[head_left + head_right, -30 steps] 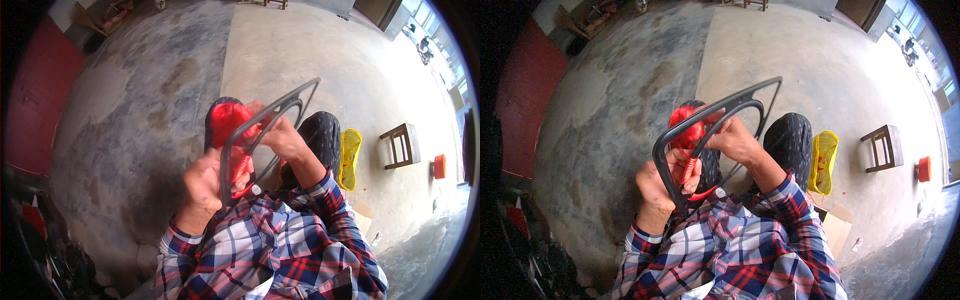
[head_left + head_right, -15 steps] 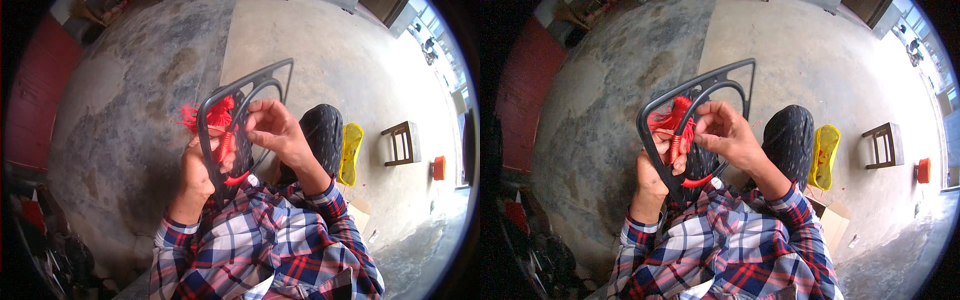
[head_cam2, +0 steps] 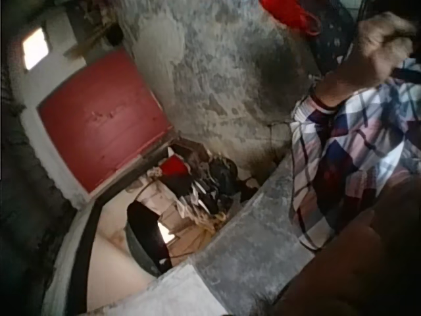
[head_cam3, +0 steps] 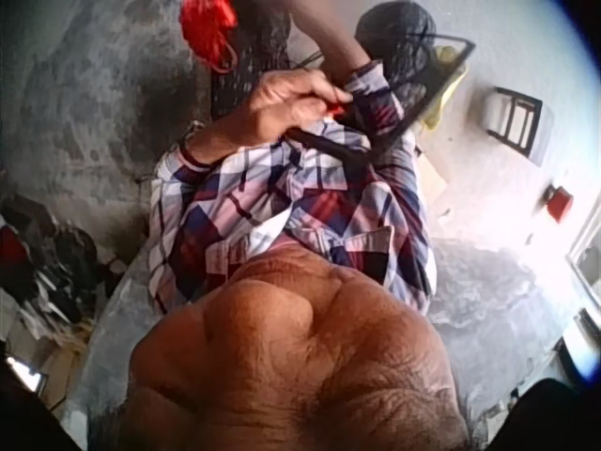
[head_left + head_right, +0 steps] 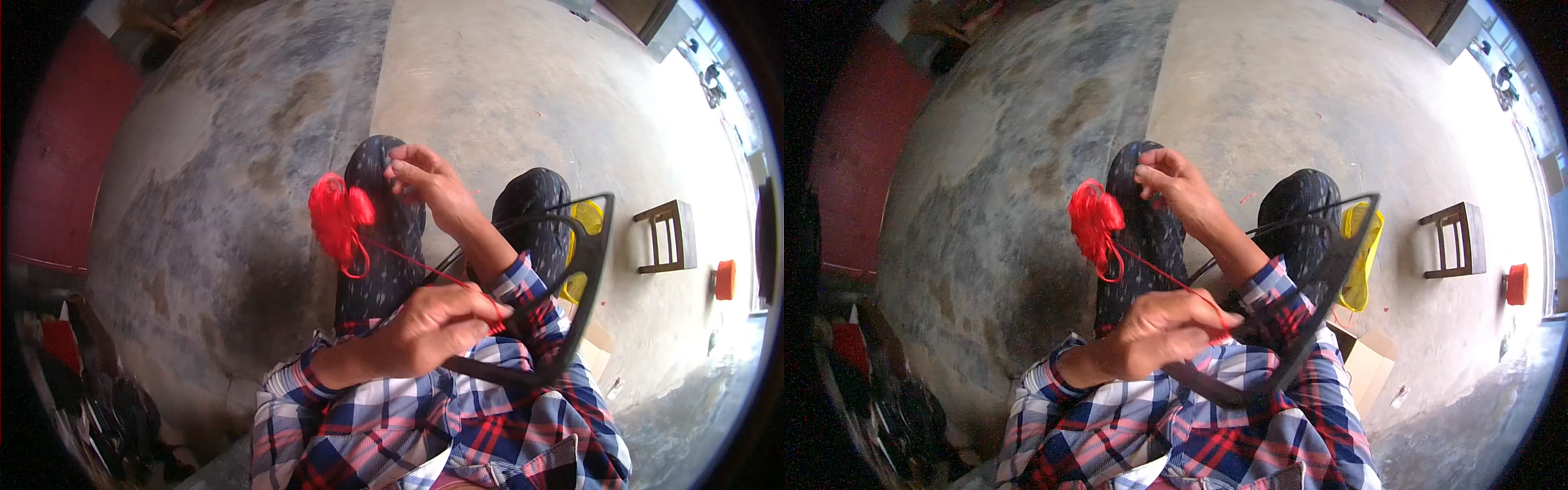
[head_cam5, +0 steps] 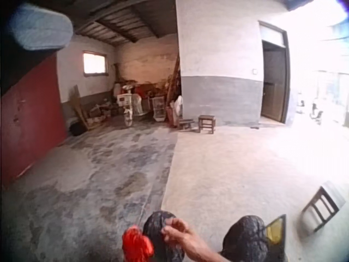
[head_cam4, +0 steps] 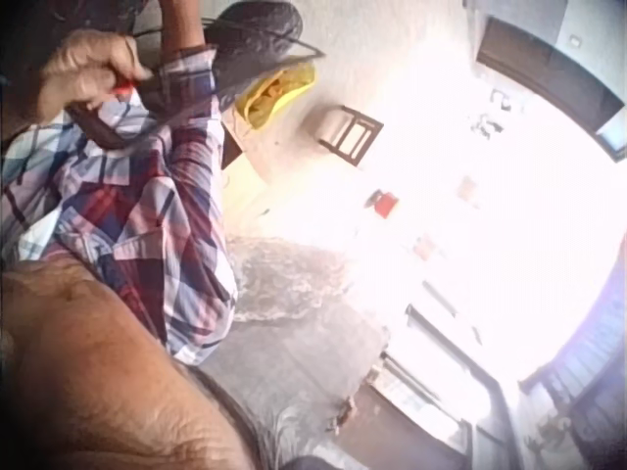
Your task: Wrapping red thread or rope around a black plastic square frame.
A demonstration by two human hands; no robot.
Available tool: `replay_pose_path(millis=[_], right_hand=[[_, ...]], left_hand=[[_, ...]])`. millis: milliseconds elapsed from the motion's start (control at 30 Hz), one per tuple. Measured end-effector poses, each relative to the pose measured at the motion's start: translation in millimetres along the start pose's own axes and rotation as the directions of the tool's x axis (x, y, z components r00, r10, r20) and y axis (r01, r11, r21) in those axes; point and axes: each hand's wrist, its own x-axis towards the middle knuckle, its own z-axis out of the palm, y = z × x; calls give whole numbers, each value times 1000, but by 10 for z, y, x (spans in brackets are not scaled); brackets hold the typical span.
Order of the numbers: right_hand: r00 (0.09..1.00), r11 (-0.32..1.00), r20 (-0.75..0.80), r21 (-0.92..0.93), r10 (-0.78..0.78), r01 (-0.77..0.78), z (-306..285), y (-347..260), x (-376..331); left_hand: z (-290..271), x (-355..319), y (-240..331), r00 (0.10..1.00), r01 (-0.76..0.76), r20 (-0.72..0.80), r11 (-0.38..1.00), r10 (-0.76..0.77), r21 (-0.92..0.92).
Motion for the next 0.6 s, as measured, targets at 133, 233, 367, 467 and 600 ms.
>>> replay_pose_path(millis=[133,233,367,467,600], right_hand=[[976,938,195,-312,-94,152,89,183,174],[877,797,474,-497,-82,343,44,322,135],[815,979,578,-140,-39,146,-3,250,-36],[825,779,565,-519,4,352,147,146,-260],[891,627,449,-677,-63,385,298,203,-373]], left_hand=[[46,73,-16,982,-165,112,981,153,104],[42,58,-43,978,-186,106,980,178,69],[-99,7,-33,992,-101,84,994,97,45],[-83,20,-50,988,-143,62,990,143,-6],[-72,-12,-87,996,-84,-23,983,82,-165]])
